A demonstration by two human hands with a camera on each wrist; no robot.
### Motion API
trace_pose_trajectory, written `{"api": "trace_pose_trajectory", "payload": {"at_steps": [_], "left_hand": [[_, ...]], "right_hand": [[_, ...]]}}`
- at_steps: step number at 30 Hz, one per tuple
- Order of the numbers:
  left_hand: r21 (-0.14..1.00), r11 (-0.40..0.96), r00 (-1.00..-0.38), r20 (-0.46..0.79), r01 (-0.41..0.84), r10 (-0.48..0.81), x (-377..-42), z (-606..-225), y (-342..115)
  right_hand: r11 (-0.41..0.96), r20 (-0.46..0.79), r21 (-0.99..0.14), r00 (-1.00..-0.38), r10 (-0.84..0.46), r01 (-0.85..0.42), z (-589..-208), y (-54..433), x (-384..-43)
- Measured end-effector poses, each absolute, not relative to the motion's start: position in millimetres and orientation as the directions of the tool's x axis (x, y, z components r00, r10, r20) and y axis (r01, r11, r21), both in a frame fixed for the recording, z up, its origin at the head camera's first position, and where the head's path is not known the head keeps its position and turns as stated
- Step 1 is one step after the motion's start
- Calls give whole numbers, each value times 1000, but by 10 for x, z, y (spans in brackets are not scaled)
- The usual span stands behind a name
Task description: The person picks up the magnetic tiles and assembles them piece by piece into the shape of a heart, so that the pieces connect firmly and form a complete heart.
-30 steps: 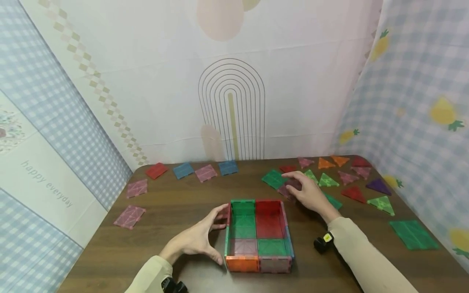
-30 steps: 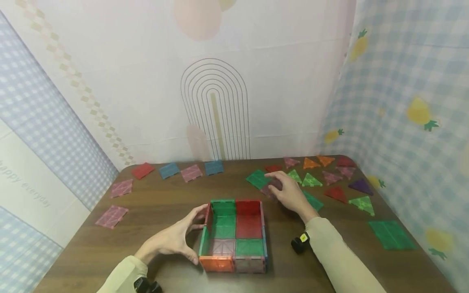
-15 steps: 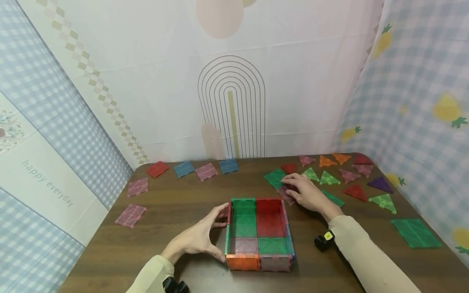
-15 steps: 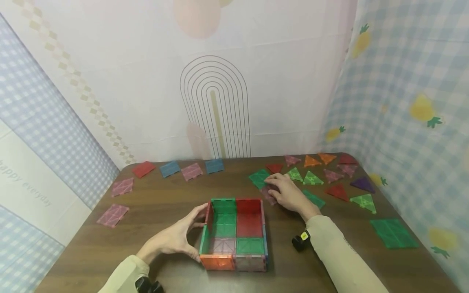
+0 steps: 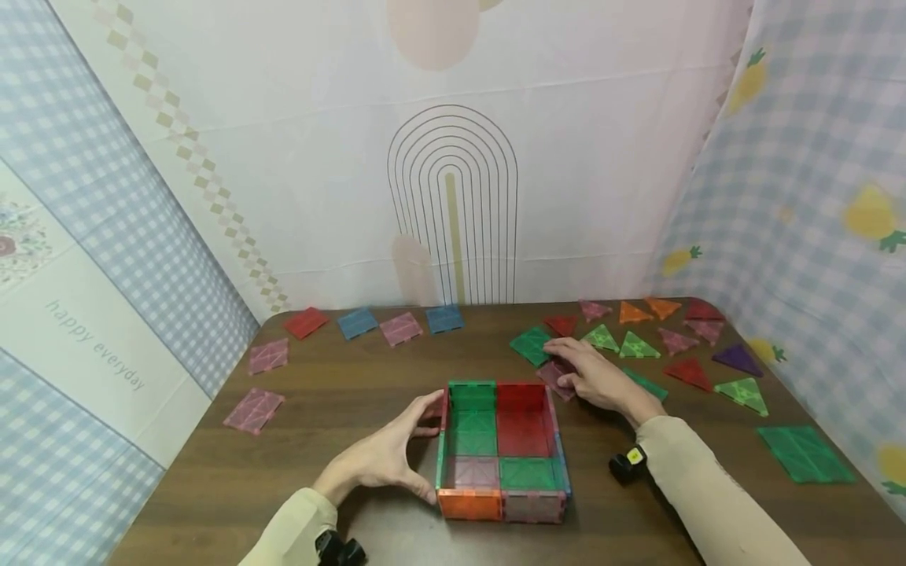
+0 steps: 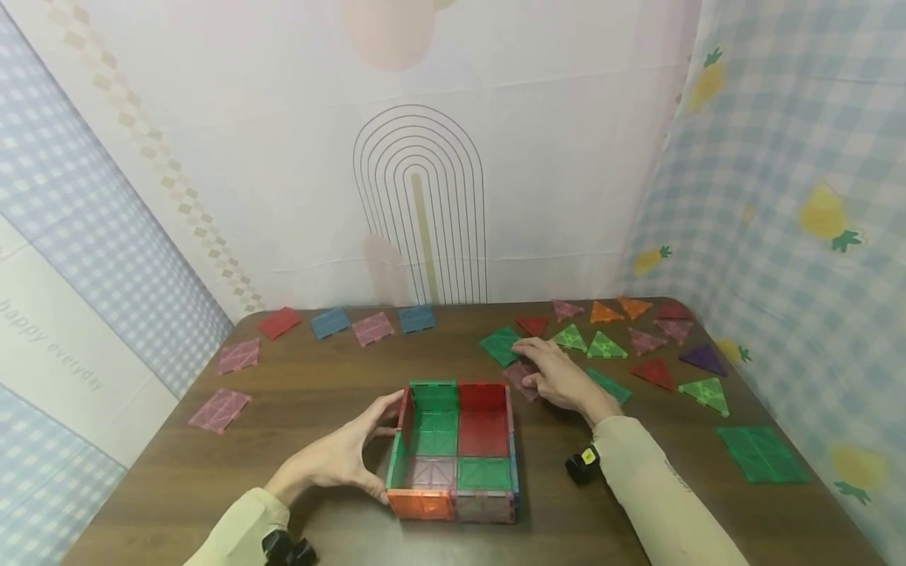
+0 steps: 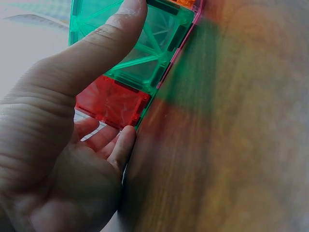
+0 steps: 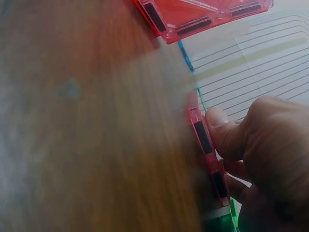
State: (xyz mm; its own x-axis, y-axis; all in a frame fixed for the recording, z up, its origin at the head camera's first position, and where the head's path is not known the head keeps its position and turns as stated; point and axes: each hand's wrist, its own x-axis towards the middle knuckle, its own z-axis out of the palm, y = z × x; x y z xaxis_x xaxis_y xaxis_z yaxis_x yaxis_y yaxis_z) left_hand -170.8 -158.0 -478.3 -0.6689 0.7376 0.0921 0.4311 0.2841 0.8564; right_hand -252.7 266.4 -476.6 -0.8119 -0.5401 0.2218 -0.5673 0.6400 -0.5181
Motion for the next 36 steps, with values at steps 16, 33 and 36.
{"api": "trace_pose_trajectory", "payload": {"at_steps": [16,33,36], "left_hand": [[864,245,-659,125,440,742,-1725,-4767,-1589],[866,267,-664,96,423,742,-1714,-4768,-1575],[866,265,-664,99,425,741,-1714,-4768,-1581]], "right_hand": [[755,239,-479,-894,-378,-447,-4714,2625,-2339],[654,199,-535,-832,-517,-535,-4756,2688,-2504],[636,174,-552,-821,-544,-539,-4733,2696,-2499]]}}
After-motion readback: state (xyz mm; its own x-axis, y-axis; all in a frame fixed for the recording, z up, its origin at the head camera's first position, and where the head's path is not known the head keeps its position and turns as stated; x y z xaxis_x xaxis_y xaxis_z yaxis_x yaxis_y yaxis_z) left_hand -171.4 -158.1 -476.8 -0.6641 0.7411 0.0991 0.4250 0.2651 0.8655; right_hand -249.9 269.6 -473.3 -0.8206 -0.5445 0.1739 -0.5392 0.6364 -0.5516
